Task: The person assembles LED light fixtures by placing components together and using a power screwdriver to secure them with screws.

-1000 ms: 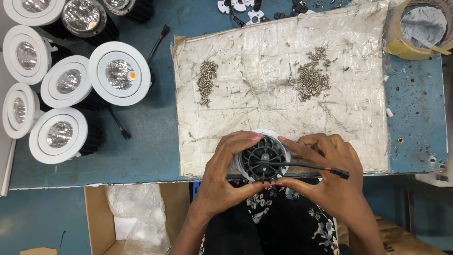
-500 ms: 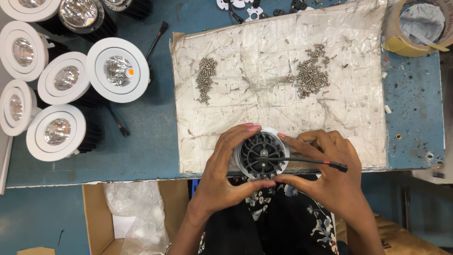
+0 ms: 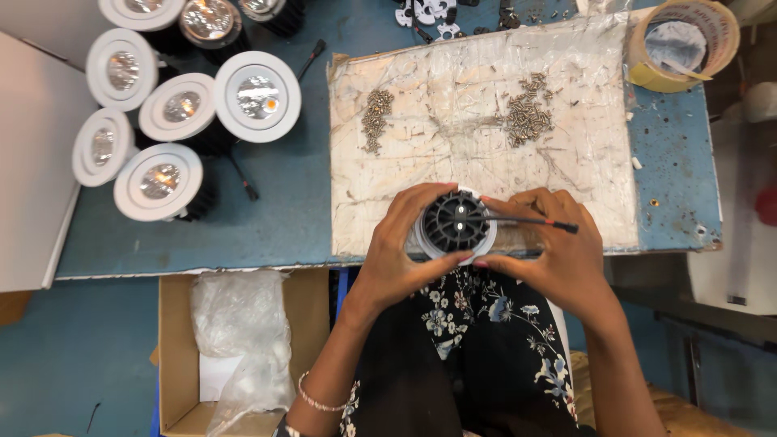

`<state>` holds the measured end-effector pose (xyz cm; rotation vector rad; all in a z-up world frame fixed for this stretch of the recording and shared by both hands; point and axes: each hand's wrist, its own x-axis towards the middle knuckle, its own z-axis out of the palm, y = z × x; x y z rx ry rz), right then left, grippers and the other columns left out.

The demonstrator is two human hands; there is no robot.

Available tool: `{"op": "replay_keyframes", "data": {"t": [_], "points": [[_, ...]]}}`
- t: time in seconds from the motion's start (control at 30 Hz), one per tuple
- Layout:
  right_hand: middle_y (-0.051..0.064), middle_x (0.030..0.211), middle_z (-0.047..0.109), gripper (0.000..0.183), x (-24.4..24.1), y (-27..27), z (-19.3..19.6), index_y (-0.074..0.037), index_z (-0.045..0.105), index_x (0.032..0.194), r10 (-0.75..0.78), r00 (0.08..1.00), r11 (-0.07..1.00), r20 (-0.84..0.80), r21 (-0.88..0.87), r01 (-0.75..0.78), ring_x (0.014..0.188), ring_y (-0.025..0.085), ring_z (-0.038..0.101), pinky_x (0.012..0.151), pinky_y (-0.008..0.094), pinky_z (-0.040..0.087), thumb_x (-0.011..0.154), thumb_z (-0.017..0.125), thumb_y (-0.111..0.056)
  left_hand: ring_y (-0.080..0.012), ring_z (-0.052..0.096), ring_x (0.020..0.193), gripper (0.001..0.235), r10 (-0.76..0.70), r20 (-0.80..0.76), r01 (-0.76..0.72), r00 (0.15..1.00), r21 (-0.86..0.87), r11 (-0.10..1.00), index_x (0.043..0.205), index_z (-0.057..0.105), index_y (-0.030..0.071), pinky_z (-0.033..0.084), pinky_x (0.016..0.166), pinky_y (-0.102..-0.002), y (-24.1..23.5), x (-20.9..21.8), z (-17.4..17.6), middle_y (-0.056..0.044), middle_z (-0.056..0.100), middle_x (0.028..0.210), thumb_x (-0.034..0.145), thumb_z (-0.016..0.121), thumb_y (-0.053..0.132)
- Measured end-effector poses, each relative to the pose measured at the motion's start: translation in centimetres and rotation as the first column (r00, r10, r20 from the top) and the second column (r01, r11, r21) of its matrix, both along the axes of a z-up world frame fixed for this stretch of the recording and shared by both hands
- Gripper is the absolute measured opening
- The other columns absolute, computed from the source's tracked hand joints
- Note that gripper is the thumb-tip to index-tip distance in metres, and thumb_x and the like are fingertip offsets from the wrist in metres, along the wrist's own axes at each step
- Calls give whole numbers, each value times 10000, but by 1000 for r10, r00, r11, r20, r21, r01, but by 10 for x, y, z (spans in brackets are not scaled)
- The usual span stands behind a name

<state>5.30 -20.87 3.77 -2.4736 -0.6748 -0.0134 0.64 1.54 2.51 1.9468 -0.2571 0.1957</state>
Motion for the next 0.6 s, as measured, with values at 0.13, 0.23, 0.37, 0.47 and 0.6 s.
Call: {"op": "replay_keyframes", "data": {"t": [0.13,0.23,0.37,0.47,0.6], "points": [[9,1077,659,670,-3,-4,1,-234,746,1226,44,999,999,29,22,-45,1018,271,604,892,424,475,617,876,-481,-300,505,1486,839,-60,7,60,998,-54,997,1514,490,59,386,1261,-418,9,-6,-2,-160,549,1542,803,872,289],[13,1086,679,636,-3,-11,0,-184,733,1244,98,995,989,-4,112,-97,1037,253,623,912,402,480,671,876,-422,-294,336,1580,943,-112,-47,74,993,-495,866,1639,275,80,187,1329,-433,12,-5,-10,-173,421,1633,899,776,384],[54,1111,692,508,-6,-21,-6,-109,717,1251,172,985,954,-5,251,-165,1078,209,622,956,364,491,792,836,-294,-289,329,1594,807,-28,-22,8,999,-630,777,1631,306,58,211,1342,-465,15,-7,-26,-192,427,1634,992,679,380],[64,1070,658,395,-7,-25,-17,-85,702,1310,153,947,891,-281,454,-9,950,142,600,857,305,491,921,718,-142,-274,458,1489,601,107,-11,-85,994,-693,716,1542,445,32,342,1287,-439,18,1,-35,-189,535,1521,1035,650,281],[57,1098,665,276,-7,-38,-42,-2,681,1274,57,931,595,-361,761,259,988,118,637,904,274,536,1004,625,-8,-235,675,1190,289,426,-6,-388,905,-421,819,1289,670,19,530,1061,-362,35,19,-24,-145,687,1277,1028,616,131]]}}
